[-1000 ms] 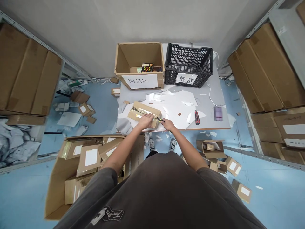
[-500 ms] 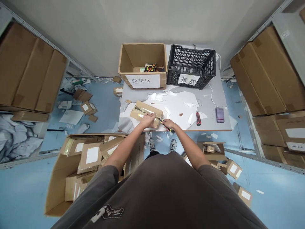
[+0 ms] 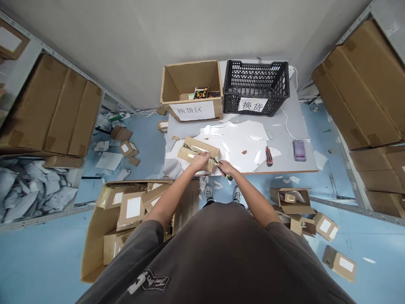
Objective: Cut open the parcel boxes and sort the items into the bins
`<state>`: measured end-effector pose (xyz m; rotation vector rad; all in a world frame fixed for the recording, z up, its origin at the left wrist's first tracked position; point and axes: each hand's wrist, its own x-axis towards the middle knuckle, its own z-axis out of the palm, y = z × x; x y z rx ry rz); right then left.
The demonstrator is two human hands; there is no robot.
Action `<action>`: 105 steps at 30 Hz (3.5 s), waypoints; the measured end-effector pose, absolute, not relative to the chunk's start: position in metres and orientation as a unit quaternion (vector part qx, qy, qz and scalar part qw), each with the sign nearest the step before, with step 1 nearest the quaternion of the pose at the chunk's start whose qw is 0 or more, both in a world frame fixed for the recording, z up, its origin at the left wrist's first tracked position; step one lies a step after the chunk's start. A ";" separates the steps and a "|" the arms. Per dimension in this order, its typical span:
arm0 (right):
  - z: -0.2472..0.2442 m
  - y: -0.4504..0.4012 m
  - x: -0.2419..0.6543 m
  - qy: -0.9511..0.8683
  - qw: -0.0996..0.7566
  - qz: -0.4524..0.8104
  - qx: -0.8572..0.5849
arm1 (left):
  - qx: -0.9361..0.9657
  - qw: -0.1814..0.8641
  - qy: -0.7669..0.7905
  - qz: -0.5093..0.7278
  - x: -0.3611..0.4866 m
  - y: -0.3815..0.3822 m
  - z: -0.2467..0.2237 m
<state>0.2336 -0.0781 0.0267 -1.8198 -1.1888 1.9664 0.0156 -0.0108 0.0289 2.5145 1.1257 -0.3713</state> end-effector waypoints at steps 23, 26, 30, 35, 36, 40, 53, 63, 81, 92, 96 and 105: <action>0.017 -0.091 0.226 -0.435 0.102 0.641 -0.624 | 0.880 0.181 0.414 -0.145 0.016 -0.014 0.032; 0.019 -0.100 0.226 -0.437 0.095 0.646 -0.618 | 0.880 0.179 0.416 -0.143 0.018 -0.013 0.033; 0.025 -0.110 0.221 -0.430 0.097 0.654 -0.615 | 0.880 0.179 0.412 -0.155 0.017 -0.012 0.038; 0.028 -0.130 0.236 -0.420 0.083 0.640 -0.638 | 0.871 0.205 0.433 -0.105 0.015 -0.010 0.045; 0.028 -0.133 0.241 -0.417 0.086 0.635 -0.645 | 0.866 0.202 0.447 -0.092 0.016 -0.008 0.046; 0.030 -0.138 0.255 -0.400 0.120 0.605 -0.678 | 0.868 0.164 0.463 -0.073 0.027 0.003 0.042; 0.031 -0.105 0.263 -0.625 0.056 0.377 -0.681 | 0.901 0.162 0.391 -0.091 0.027 0.029 0.006; 0.031 -0.069 0.268 -0.743 -0.028 0.282 -0.606 | 0.894 0.170 0.413 -0.046 0.012 0.012 -0.024; 0.036 -0.019 0.285 -0.834 -0.061 0.245 -0.491 | 0.898 0.185 0.398 0.028 0.010 0.005 -0.055; 0.031 -0.013 0.294 -0.842 -0.073 0.226 -0.484 | 0.889 0.193 0.398 0.116 0.009 0.002 -0.061; 0.028 -0.014 0.288 -0.839 -0.060 0.234 -0.487 | 0.883 0.203 0.409 0.111 0.010 0.001 -0.054; 0.013 -0.044 0.351 -0.598 0.214 0.418 -0.649 | 0.862 0.238 0.427 0.137 0.006 0.007 -0.024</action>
